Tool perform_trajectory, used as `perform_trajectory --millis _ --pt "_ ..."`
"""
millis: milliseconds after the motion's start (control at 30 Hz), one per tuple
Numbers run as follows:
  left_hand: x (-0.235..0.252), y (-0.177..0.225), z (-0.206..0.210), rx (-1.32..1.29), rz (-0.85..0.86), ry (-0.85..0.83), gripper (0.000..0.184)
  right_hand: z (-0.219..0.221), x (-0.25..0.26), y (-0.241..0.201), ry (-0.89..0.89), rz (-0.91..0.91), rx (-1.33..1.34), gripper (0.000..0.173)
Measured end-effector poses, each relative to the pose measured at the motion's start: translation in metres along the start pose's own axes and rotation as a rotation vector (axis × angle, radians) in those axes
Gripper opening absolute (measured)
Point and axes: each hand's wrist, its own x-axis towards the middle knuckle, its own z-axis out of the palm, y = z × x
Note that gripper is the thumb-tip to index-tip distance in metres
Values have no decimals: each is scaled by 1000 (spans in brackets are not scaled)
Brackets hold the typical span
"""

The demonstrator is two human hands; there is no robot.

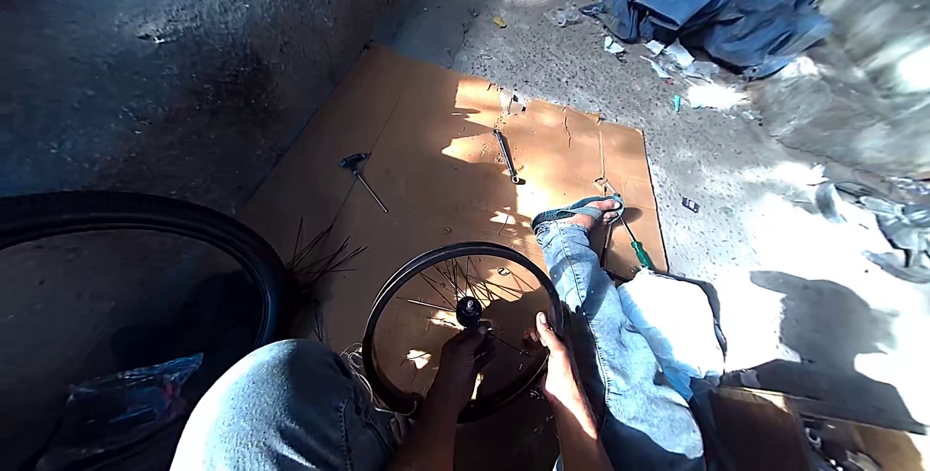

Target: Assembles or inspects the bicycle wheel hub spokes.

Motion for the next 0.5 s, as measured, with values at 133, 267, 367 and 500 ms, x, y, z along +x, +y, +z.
perform_trajectory --millis 133,267,367,500 --pt "0 -1 -2 15 12 -13 25 4 4 7 -23 38 57 25" --pt "1 -1 0 14 16 -17 24 4 4 6 16 68 58 27" --pt "1 -1 0 31 16 -23 24 5 2 6 23 79 91 24" --pt "3 -2 -1 37 26 -29 25 6 4 7 -27 126 186 25"
